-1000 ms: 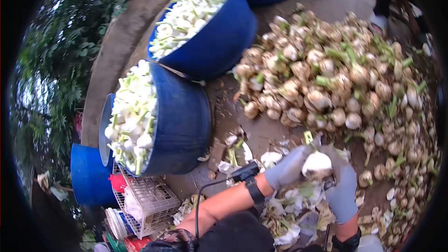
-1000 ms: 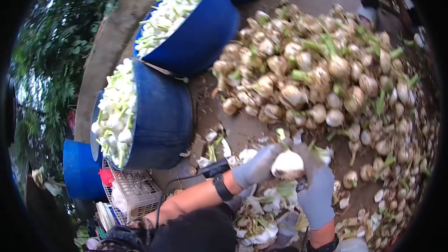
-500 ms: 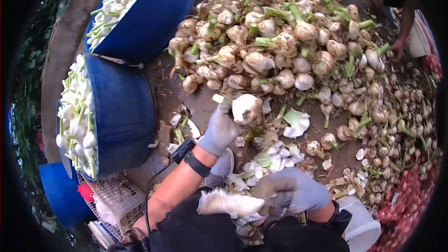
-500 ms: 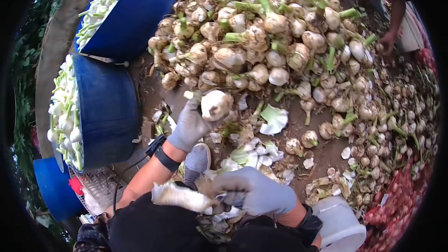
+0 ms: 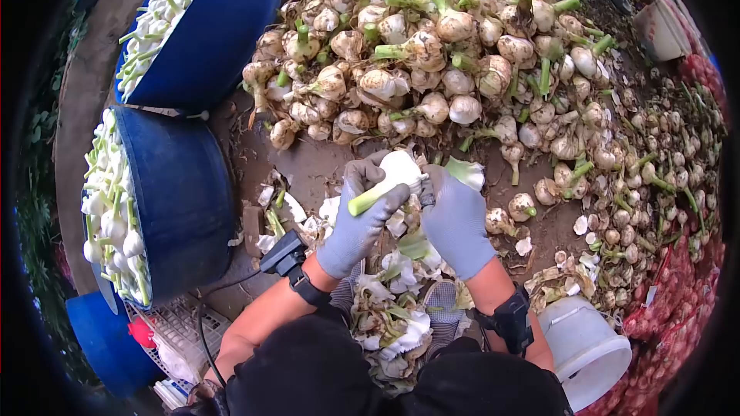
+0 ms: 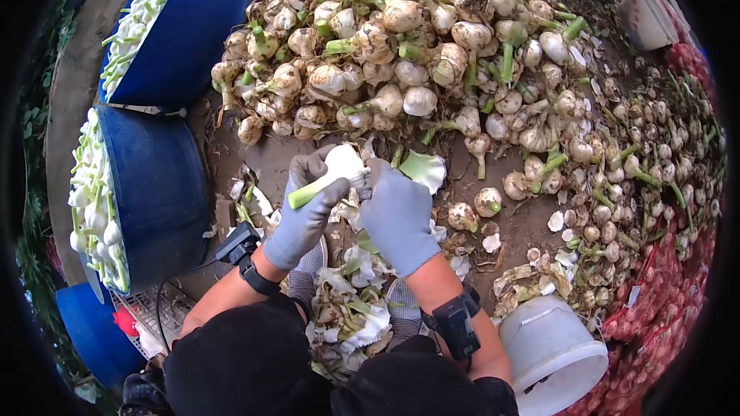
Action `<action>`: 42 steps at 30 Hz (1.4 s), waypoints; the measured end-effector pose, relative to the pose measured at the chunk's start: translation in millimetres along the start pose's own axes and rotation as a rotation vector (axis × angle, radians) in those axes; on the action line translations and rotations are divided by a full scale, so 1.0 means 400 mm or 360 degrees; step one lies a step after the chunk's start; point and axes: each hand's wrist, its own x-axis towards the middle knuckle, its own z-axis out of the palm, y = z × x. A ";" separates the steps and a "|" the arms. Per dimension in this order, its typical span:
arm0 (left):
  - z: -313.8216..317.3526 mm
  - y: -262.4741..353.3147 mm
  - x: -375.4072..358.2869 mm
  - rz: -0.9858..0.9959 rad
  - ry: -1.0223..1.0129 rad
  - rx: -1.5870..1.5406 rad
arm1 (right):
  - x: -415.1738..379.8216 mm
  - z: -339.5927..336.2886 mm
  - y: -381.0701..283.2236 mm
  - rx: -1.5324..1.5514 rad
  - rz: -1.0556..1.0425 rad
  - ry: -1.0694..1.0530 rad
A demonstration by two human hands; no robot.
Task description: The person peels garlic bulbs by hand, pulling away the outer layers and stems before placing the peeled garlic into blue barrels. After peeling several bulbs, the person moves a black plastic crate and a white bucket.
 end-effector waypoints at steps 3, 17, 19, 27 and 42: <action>-0.044 -0.009 -0.014 -0.0458 -0.0055 -0.0584 | 0.022 -0.005 0.045 0.0082 0.0282 -0.0188; -0.061 0.086 -0.027 -0.0337 -0.0008 -0.0460 | 0.005 -0.029 -0.131 0.2096 0.0133 -0.0661; -0.063 0.125 -0.031 -0.0159 0.0092 -0.0295 | -0.012 0.040 -0.081 0.2127 0.0394 -0.1002; -0.527 0.493 -0.109 0.0720 0.1130 0.1654 | -0.094 -0.015 -0.120 0.1319 0.0015 -0.1147; -0.066 0.199 -0.031 0.0458 -0.0579 0.1662 | -0.231 -0.046 0.364 -0.0043 0.0548 -0.0290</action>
